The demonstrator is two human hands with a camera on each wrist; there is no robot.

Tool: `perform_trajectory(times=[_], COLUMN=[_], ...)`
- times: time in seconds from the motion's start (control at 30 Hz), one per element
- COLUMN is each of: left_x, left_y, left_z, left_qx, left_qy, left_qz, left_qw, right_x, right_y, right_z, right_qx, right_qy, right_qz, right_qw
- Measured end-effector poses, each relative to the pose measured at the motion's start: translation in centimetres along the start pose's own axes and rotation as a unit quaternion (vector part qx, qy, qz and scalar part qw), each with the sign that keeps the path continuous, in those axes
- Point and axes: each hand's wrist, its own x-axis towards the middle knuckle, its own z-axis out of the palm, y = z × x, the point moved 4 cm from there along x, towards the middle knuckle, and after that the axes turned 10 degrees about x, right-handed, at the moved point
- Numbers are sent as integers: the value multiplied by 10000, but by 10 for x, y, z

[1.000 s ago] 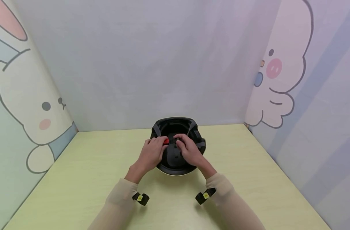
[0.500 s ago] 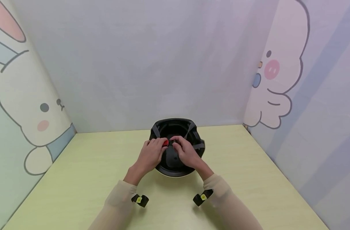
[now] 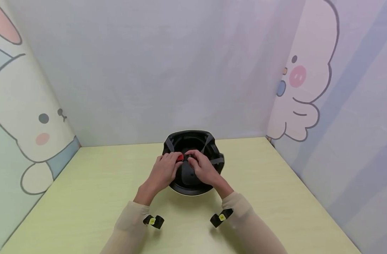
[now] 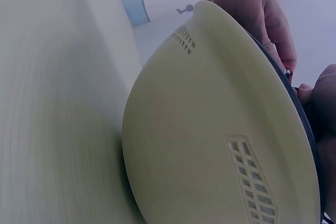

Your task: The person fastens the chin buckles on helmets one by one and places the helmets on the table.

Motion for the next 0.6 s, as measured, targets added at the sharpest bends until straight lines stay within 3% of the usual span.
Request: perform_trajectory(times=[0.3, 0.6], left_x=[-2, -2], left_y=[-1, 0], left_z=[-1, -1], left_qx=[-69, 17], left_qy=[23, -5], left_qz=[4, 73], left_qw=[10000, 10000], right_x=[0, 0], right_y=[-1, -3], right_z=[2, 2], right_qx=[1, -17], right_qy=[29, -123], right_qz=[-77, 135], right_qw=[10000, 9998])
